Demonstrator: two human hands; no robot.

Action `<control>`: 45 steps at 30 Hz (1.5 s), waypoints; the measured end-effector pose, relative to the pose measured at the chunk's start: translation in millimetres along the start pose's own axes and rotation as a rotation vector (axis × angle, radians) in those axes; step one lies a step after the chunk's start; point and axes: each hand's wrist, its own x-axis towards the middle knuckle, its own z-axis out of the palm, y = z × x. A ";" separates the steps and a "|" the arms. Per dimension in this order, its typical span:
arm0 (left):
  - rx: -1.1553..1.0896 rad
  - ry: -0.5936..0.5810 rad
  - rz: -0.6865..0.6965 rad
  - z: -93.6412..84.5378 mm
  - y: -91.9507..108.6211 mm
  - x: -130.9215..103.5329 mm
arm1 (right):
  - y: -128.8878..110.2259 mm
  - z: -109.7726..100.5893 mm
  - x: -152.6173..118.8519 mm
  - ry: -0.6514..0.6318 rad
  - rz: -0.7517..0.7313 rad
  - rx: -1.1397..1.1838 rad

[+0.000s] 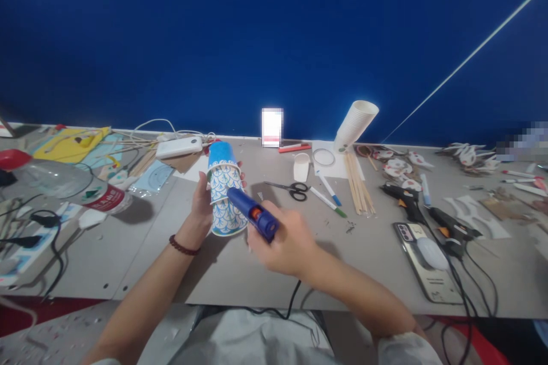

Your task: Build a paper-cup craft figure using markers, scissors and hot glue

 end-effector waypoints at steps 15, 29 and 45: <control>-0.001 0.092 -0.076 2.8 2.2 2.1 | 7.5 -0.9 3.6 0.046 -0.271 -0.463; 0.121 0.073 -0.003 -9.7 3.9 5.4 | -1.4 -14.4 9.0 -0.003 -0.179 -0.347; 0.316 -0.013 0.034 -20.8 15.0 0.7 | 2.3 -24.8 8.2 -0.115 0.145 -0.102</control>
